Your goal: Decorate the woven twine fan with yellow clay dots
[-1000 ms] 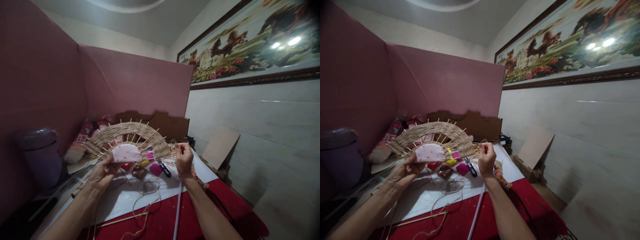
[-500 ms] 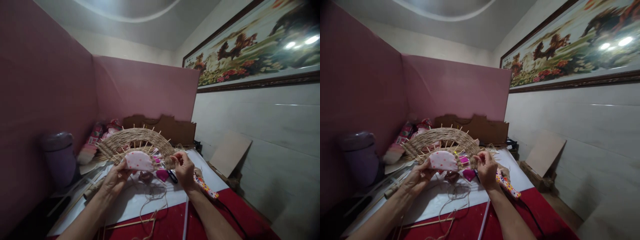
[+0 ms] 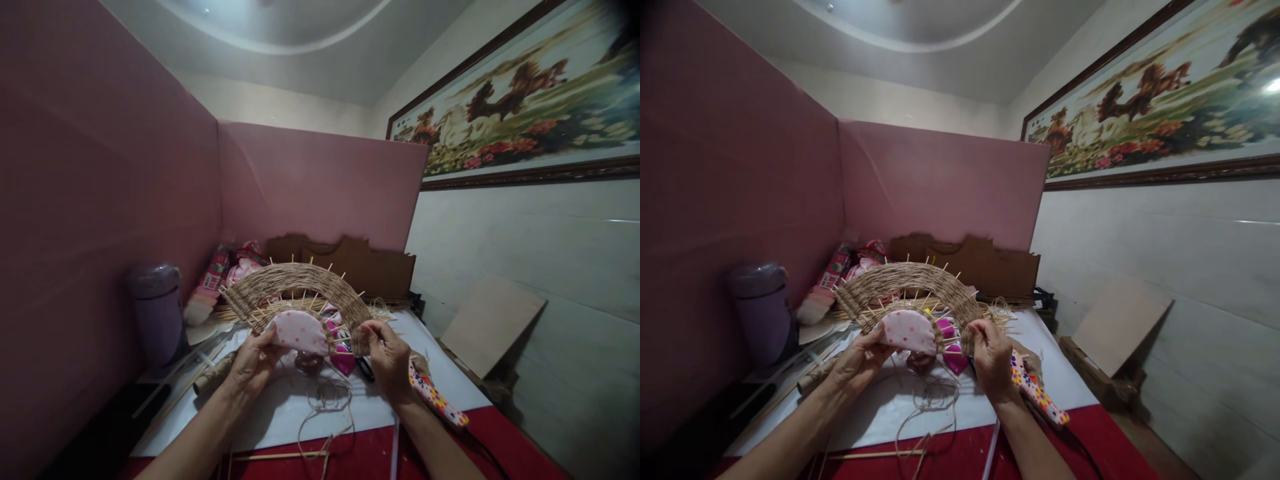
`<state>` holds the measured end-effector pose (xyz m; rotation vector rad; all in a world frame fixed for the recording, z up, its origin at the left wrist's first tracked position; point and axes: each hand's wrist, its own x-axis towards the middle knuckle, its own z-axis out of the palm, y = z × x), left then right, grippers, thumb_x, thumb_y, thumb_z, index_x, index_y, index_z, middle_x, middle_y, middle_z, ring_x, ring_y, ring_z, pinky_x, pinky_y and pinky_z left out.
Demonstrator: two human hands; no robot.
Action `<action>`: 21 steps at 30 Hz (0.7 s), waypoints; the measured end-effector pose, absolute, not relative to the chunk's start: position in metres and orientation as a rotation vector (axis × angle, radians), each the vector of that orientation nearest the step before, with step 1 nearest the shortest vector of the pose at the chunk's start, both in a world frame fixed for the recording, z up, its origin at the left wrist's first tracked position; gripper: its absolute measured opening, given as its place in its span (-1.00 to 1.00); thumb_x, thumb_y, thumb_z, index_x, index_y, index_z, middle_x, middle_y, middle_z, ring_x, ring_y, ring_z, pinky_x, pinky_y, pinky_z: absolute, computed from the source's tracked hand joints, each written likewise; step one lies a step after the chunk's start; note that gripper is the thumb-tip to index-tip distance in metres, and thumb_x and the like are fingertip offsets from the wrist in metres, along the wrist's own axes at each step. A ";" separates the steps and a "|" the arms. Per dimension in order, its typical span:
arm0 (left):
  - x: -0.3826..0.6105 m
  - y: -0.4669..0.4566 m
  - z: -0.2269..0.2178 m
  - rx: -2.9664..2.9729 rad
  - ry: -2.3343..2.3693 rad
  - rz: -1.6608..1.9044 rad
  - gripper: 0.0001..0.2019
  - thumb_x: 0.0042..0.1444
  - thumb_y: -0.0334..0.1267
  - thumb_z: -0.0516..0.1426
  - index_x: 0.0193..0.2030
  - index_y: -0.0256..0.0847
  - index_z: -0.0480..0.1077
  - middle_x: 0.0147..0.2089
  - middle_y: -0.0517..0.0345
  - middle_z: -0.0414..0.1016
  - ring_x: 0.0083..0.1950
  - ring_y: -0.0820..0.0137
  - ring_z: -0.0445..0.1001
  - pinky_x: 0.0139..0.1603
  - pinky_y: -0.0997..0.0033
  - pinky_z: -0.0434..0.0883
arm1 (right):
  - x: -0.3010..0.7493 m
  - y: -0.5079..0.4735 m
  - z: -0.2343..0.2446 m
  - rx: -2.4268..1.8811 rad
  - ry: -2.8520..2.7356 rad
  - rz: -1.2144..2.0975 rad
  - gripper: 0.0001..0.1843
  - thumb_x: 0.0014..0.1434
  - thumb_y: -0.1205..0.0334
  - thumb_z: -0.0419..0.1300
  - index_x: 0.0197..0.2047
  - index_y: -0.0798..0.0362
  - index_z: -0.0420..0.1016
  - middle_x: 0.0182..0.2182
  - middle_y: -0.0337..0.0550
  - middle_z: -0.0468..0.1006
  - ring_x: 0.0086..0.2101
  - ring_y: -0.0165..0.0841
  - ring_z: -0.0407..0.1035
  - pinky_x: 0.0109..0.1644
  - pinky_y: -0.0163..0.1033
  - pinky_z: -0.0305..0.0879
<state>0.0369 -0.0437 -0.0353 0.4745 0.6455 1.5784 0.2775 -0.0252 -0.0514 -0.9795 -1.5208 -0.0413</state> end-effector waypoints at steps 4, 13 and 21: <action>0.035 -0.040 -0.041 0.465 0.613 1.576 -0.87 0.03 -0.57 0.12 -0.29 -0.38 0.45 -0.33 -0.05 0.58 -0.33 0.27 0.56 -0.30 0.29 0.55 | 0.276 -0.026 -0.052 -0.910 -1.550 -0.005 -0.86 0.18 0.24 0.09 -0.31 0.04 0.47 -0.43 -0.18 0.55 -0.44 -0.36 0.40 -0.34 -0.29 0.29; 0.036 -0.044 -0.033 0.381 0.593 1.587 -0.85 0.05 -0.58 0.10 -0.27 -0.39 0.45 -0.43 -0.04 0.57 -0.41 0.32 0.54 -0.38 0.37 0.53 | 0.272 -0.046 -0.050 -0.705 -1.729 0.089 -0.66 0.26 0.19 -0.02 -0.53 0.06 0.33 -0.62 -0.24 0.37 -0.56 -0.44 0.26 -0.45 -0.34 0.15; 0.039 -0.050 -0.012 0.298 0.432 1.611 -0.69 0.16 -0.54 0.00 0.01 -0.32 0.38 -0.32 -0.01 0.59 -0.28 0.30 0.57 -0.22 0.28 0.53 | 0.234 -0.053 -0.048 -0.730 -1.928 0.648 -0.68 0.11 -0.04 0.18 -0.32 0.07 0.52 -0.45 -0.14 0.52 -0.45 -0.38 0.36 -0.39 -0.32 0.20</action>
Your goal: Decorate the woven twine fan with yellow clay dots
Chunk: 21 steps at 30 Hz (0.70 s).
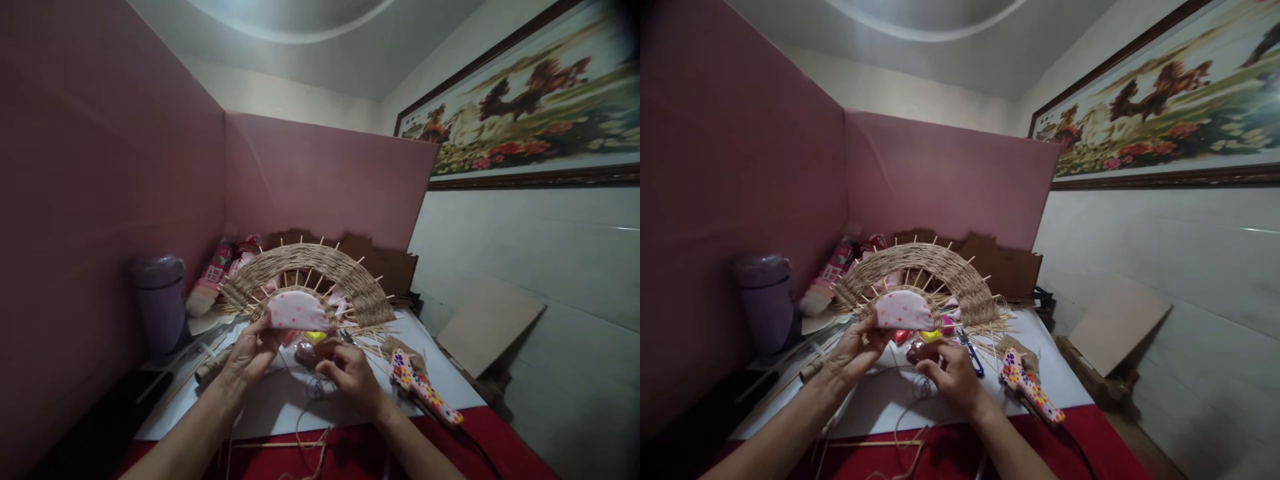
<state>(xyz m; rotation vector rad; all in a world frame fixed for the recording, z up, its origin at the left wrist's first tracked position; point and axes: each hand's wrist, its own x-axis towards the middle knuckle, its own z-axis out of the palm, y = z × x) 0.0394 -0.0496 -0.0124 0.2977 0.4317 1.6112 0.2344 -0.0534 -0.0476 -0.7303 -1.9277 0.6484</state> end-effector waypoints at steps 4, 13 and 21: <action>0.048 -0.053 -0.012 0.355 0.422 1.574 -0.68 0.19 -0.52 -0.03 0.03 -0.30 0.37 -0.30 -0.01 0.60 -0.22 0.28 0.57 -0.14 0.24 0.52 | 0.216 -0.042 -0.052 -0.577 -1.563 1.239 -0.44 -0.09 -0.27 0.22 -0.37 0.13 0.52 -0.55 -0.16 0.46 -0.57 -0.41 0.30 -0.52 -0.33 0.22; 0.057 -0.061 -0.023 0.918 0.652 1.416 -0.65 0.00 -0.12 0.22 -0.14 -0.33 0.45 -0.17 -0.10 0.56 -0.17 0.22 0.52 -0.21 0.31 0.49 | 0.215 -0.046 -0.039 -0.523 -0.916 1.381 -0.78 -0.07 0.13 0.34 -0.38 0.07 0.49 -0.47 -0.23 0.49 -0.54 -0.47 0.35 -0.43 -0.33 0.35; 0.063 -0.059 -0.020 2.387 1.578 1.716 -0.67 0.09 -0.31 0.10 0.02 -0.23 0.39 -0.01 -0.11 0.49 0.00 0.15 0.45 -0.03 0.17 0.39 | 0.228 -0.056 -0.031 -0.759 -1.220 0.713 -0.76 0.05 0.07 0.22 -0.50 0.06 0.49 -0.57 -0.20 0.51 -0.45 -0.32 0.43 -0.31 -0.21 0.41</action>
